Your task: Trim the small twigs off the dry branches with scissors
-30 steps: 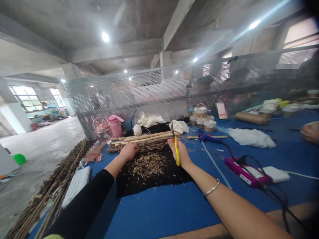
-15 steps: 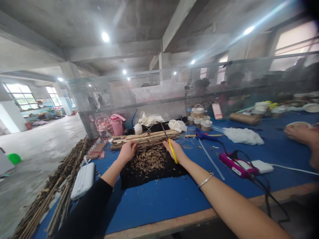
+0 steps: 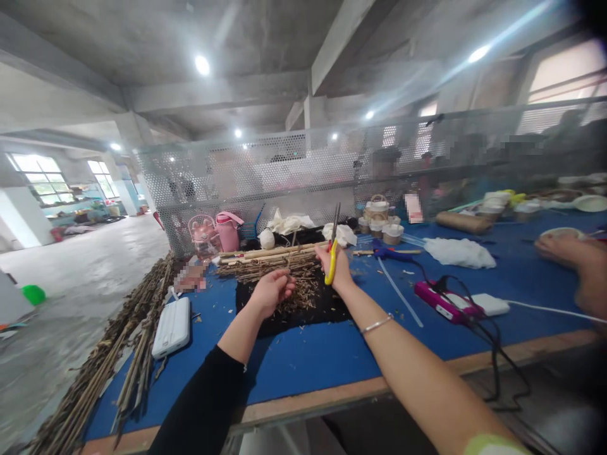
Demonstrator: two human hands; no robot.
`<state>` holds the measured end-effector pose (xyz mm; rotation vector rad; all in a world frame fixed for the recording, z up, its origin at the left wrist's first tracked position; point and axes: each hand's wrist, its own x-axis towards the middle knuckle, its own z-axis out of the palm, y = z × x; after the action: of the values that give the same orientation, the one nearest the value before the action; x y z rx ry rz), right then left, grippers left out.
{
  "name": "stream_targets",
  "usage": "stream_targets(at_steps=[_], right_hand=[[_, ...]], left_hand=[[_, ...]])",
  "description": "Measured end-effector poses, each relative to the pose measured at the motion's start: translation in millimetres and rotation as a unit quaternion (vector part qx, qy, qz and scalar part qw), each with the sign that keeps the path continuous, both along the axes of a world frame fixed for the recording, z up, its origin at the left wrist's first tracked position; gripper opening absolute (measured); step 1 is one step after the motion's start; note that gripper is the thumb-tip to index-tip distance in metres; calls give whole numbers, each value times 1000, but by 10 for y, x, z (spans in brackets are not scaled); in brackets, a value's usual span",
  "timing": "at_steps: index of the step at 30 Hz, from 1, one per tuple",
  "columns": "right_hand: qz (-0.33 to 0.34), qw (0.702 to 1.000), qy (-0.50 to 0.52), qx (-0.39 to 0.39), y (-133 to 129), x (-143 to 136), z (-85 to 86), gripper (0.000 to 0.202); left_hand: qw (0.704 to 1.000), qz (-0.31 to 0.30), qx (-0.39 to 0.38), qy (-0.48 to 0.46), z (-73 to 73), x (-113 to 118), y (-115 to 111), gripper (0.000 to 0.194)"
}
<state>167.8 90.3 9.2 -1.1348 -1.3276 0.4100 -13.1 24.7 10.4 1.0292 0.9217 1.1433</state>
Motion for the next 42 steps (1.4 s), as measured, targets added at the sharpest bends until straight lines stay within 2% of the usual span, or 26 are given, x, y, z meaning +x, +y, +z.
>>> stream_targets(at_steps=[2,6,10,16,19,24,27,29,31,35,37,38,39,42], right_hand=[[13,1000,2,-12,-70,-81,-115,37],[64,997,-20,-30,-170,-148,-240,34],[80,996,-30,-30,-221,-173,-223,31],[147,987,-61,-25,-309,-250,-181,20],[174,982,-66,-33,-339,-283,-179,15],[243,964,28,-107,-358,-322,-190,16],[259,951,107,-130,-359,-330,-176,20],[253,949,138,-128,-349,-331,-168,23],[234,955,142,-116,-328,-333,-172,24],[182,972,127,-82,-271,-339,-198,24],[169,972,142,-79,-250,-330,-197,25],[167,969,161,-81,-245,-320,-189,26],[171,964,186,-84,-246,-306,-177,28],[240,934,240,-113,-278,-252,-130,30]], left_hand=[[999,-38,-14,-5,-78,78,-77,17],[997,-44,-58,8,-187,159,-164,16],[998,-34,-60,8,-190,159,-199,17],[997,-39,-64,9,-191,193,-274,18],[997,-60,-43,19,-195,209,-297,22],[994,-96,-23,47,-165,201,-324,26],[989,-85,16,121,-169,193,-321,23],[974,-69,67,204,-183,179,-302,24],[946,-51,139,289,-188,153,-280,25],[854,8,305,421,-129,89,-285,30],[823,28,353,444,-91,70,-311,30],[822,32,360,440,-80,67,-321,29],[832,36,355,424,-77,67,-323,29],[908,72,272,309,-113,68,-264,26]])
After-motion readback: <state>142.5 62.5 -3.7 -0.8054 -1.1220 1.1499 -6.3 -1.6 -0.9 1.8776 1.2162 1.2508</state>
